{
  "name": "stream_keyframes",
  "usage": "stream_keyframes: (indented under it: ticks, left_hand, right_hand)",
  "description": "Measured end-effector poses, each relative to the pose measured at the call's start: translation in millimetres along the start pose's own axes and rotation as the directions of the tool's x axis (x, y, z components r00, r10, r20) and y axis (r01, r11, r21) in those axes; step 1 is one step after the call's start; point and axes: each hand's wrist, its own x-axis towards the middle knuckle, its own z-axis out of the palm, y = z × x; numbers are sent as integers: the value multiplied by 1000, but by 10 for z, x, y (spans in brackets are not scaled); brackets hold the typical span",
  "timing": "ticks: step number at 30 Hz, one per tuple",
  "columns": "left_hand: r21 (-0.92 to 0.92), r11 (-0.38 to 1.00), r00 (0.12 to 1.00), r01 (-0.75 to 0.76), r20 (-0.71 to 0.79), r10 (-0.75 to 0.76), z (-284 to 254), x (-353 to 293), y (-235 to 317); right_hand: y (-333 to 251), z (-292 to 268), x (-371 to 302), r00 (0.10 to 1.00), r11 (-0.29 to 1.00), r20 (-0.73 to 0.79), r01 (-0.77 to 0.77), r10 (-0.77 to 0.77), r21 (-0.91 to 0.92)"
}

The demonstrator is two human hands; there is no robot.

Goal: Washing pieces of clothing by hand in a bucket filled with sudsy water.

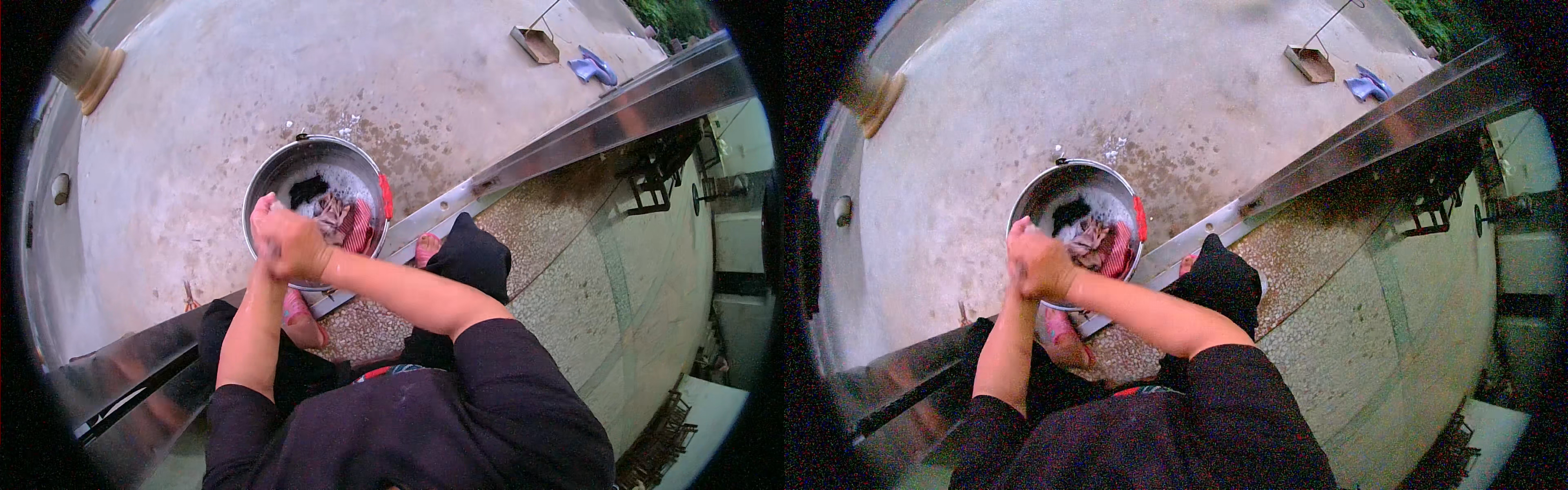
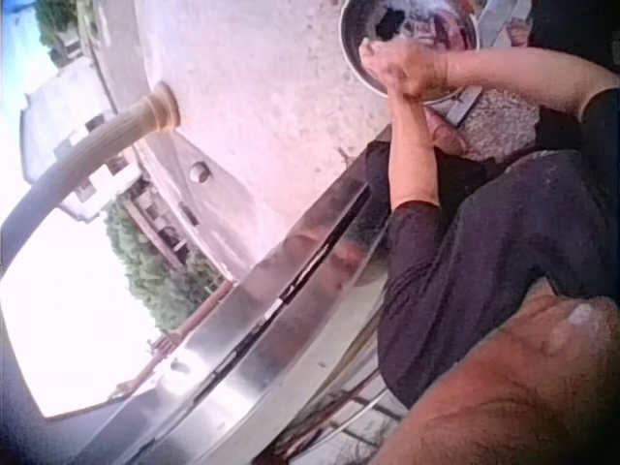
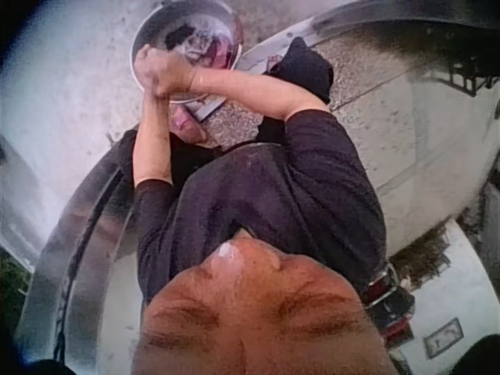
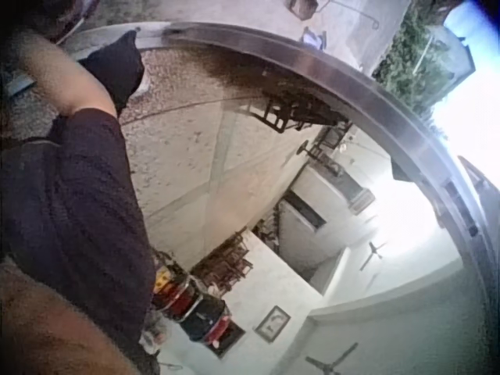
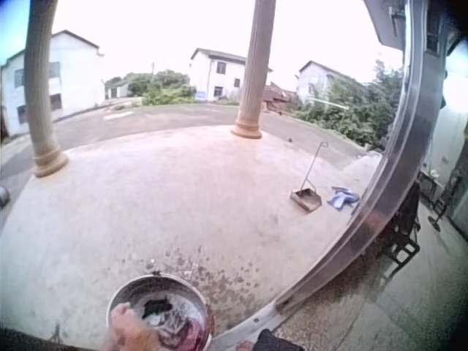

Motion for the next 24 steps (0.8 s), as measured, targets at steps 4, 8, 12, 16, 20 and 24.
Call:
stream_keyframes:
  ticks: [4,8,12,16,20,24]
  left_hand:
    - [-105,919,839,381,-379,-391,583,-72,324]
    - [802,592,993,79,-14,-113,546,-47,474]
    - [676,693,952,250,-43,-303,505,-36,411]
    - [248,963,994,109,-54,-98,449,32,604]
    - [-100,993,997,62,47,-57,85,100,804]
    - [-270,963,999,25,38,-15,173,138,1053]
  right_hand:
    - [589,-200,35,880,866,-31,-473,475,-163]
    - [803,-363,241,707,707,25,-703,707,-75]
    - [374,-477,524,772,625,367,-635,519,453]
    - [474,-549,392,777,610,577,-589,250,530]
    - [711,-472,67,496,712,839,-671,222,208]
    - [968,-422,-22,420,778,690,-523,590,-347]
